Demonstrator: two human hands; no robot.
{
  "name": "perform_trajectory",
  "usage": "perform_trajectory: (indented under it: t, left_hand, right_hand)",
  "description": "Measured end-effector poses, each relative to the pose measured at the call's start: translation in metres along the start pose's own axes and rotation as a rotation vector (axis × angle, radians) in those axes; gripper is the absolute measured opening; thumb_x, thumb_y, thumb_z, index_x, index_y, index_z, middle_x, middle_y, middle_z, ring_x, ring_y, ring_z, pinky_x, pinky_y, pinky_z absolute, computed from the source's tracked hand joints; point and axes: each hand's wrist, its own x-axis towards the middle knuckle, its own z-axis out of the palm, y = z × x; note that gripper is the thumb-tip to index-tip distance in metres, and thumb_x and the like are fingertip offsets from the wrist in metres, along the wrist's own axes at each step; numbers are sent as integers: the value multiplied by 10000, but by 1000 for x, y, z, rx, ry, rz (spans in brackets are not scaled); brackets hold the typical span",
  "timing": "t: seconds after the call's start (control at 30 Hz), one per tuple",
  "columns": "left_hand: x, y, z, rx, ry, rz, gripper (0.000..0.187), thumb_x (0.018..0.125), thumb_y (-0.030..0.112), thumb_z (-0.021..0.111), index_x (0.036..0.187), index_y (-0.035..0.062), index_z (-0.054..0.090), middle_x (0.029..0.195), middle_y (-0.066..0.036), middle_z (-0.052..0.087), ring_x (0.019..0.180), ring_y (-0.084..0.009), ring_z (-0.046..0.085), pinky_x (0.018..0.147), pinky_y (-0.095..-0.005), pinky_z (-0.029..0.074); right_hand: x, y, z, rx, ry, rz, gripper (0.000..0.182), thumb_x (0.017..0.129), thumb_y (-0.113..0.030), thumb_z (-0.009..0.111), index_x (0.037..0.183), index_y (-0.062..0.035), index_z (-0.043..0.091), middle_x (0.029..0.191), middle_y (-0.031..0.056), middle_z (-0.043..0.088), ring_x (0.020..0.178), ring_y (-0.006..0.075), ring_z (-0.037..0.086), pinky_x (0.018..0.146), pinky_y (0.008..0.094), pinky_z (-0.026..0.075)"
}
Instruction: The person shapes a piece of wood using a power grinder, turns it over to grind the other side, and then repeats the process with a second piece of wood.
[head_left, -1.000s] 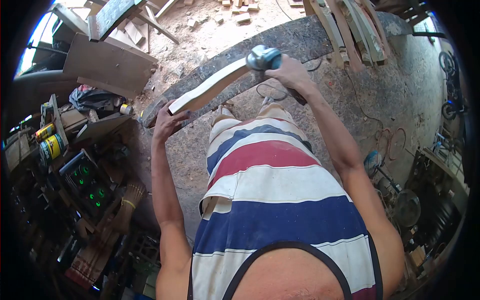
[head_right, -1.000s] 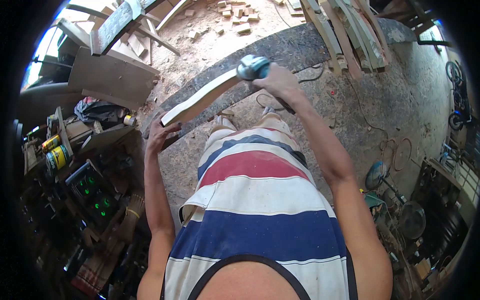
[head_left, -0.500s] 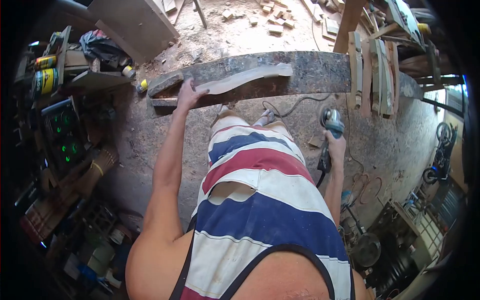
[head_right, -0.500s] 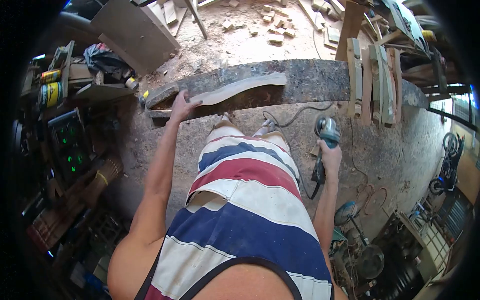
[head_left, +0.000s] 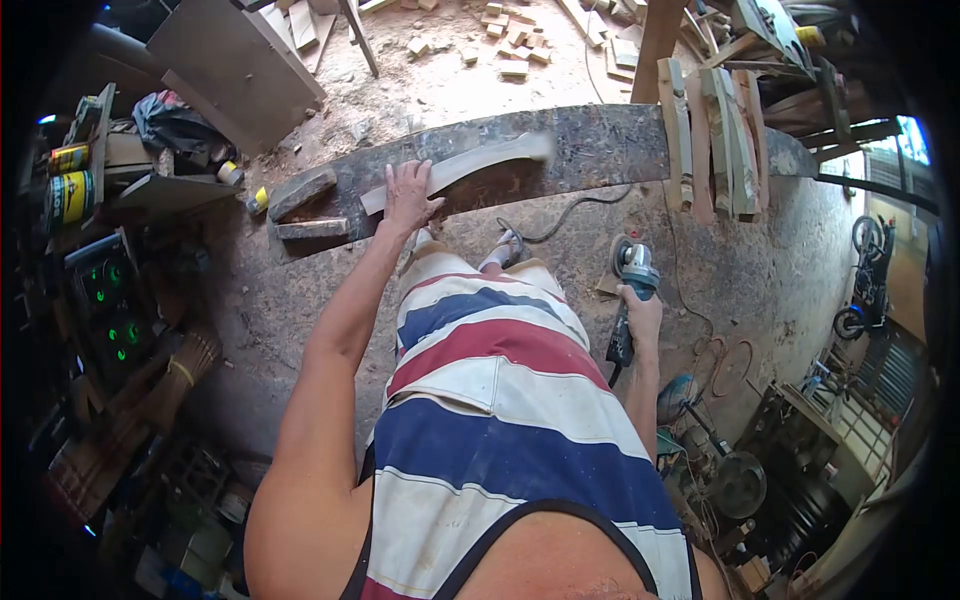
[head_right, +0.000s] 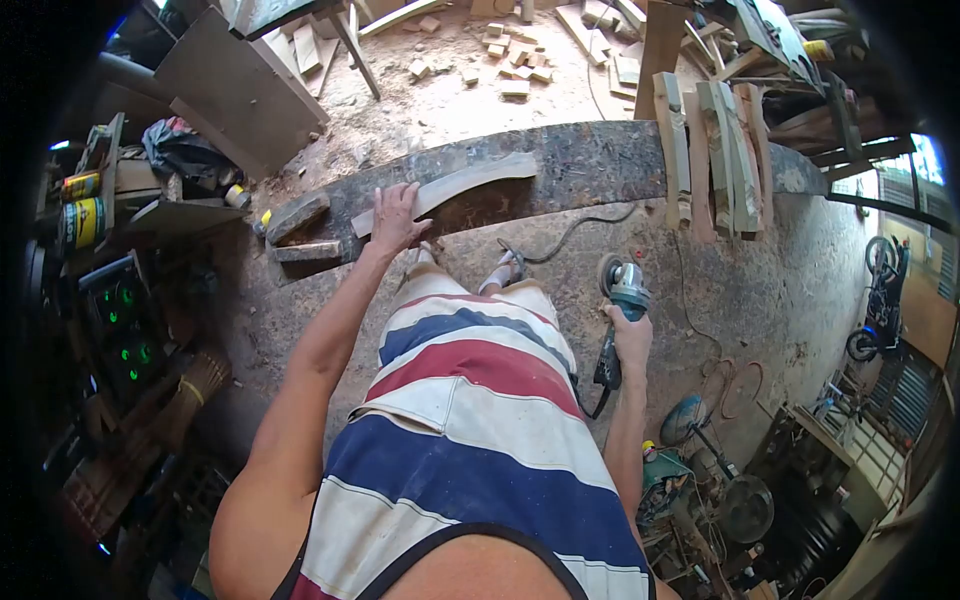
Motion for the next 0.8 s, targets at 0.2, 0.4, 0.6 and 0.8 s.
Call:
perform_trajectory:
  t: [0.2, 0.4, 0.6, 0.8]
  left_hand:
    - [31, 6, 6, -87, -69, 88, 696, 797, 203, 893, 1428, 125, 609, 1297, -108, 641, 1317, -349, 590, 1238, -570, 381]
    - [76, 40, -13, 106, -129, 456, 639, 815, 112, 824, 1422, 173, 633, 1391, -110, 635, 1458, -335, 526, 1374, -592, 204]
    - [121, 70, 15, 294, -151, 615, 797, 835, 168, 855, 1559, 316, 558, 1709, -134, 421, 1668, -366, 269, 1383, -621, 183]
    - [123, 70, 15, -346, 156, 44, 927, 833, 331, 893, 1582, -8, 463, 1527, -288, 520, 1441, -442, 494, 1249, -571, 389]
  right_hand:
    - [-4, 1, -1, 3, 5, -1, 402, 873, -360, 871, 1055, -11, 788, 863, 20, 733, 757, 149, 655, 740, 343, 520]
    - [0, 24, -2, 129, -76, 109, 373, 874, -356, 879, 1022, -29, 777, 834, -2, 710, 714, 116, 639, 677, 328, 514]
    - [4, 41, 13, 302, -182, 232, 348, 861, -368, 882, 928, -51, 757, 774, -6, 674, 636, 116, 642, 608, 316, 504]
    - [-24, 71, 28, 415, -300, 407, 354, 871, -395, 875, 894, -72, 731, 750, 8, 687, 572, 134, 659, 551, 306, 531]
